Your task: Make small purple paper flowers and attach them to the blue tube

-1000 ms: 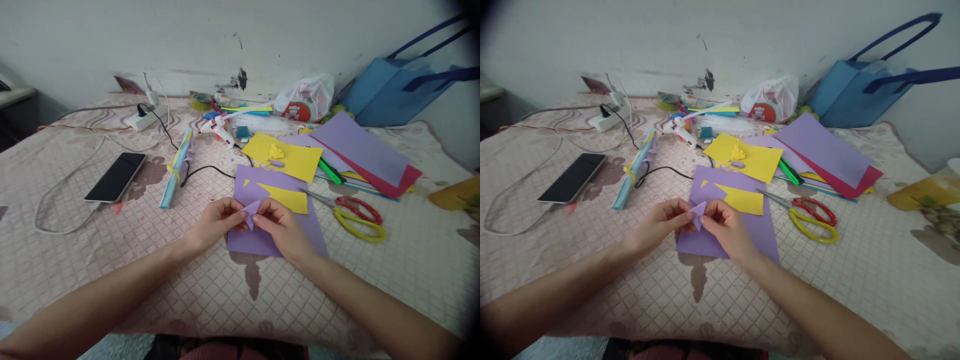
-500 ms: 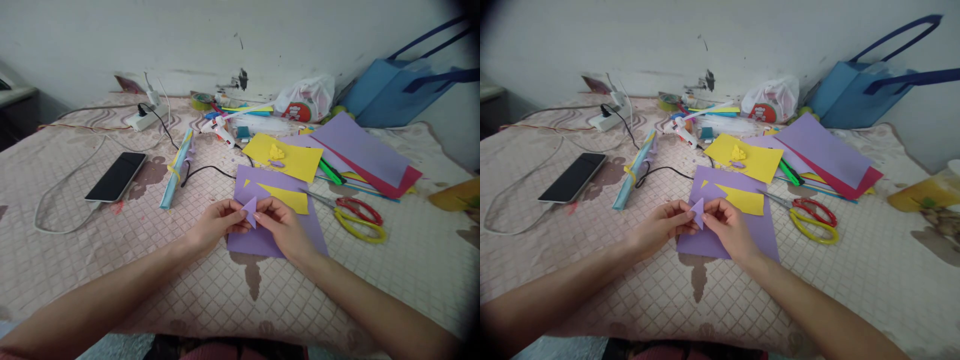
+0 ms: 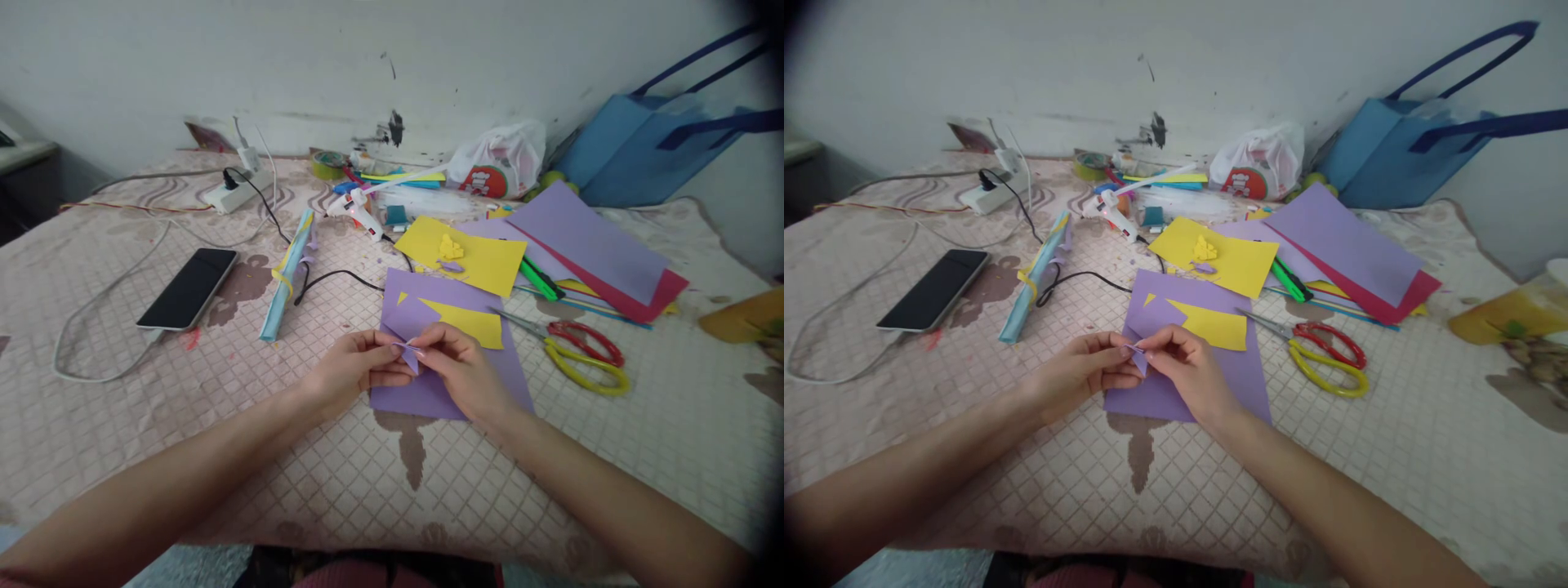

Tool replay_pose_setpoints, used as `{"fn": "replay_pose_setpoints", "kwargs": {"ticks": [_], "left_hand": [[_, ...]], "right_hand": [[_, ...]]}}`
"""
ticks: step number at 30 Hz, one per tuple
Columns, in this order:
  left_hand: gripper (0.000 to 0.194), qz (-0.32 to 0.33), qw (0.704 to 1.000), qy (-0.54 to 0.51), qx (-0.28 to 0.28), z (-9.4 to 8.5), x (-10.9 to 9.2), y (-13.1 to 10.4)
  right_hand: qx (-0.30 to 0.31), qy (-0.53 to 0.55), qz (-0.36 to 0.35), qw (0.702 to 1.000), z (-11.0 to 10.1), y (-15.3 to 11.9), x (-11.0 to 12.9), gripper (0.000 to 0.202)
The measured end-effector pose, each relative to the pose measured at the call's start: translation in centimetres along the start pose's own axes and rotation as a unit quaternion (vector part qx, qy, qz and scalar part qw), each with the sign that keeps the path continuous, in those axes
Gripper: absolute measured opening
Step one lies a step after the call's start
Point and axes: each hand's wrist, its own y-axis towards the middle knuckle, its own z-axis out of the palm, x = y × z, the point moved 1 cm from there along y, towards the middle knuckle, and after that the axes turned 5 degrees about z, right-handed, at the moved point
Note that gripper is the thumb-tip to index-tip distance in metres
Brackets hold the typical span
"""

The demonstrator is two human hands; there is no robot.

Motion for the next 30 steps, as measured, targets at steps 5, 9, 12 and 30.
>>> {"fn": "replay_pose_setpoints", "kwargs": {"ticks": [5,9,12,30], "left_hand": [[0.006,-0.029,0.999,-0.027,0.002,-0.1,-0.3,0.1],[0.006,-0.029,0.999,-0.028,0.005,-0.1,-0.5,0.1],[0.004,-0.024,0.999,-0.023,0.011,-0.1,-0.6,0.0],[0.006,-0.034,0.997,-0.025,0.058,-0.5,-1.0,0.0]], "right_hand": [[0.039,-0.076,-0.085,0.993,-0.4,0.1,0.8,0.010],[0.047,-0.101,-0.122,0.986,-0.5,0.1,1.4,0.012],[0.048,-0.126,-0.146,0.980,-0.5,0.0,1.7,0.012],[0.081,-0.206,-0.235,0.946,-1.1,0.0,2.3,0.018]]}}
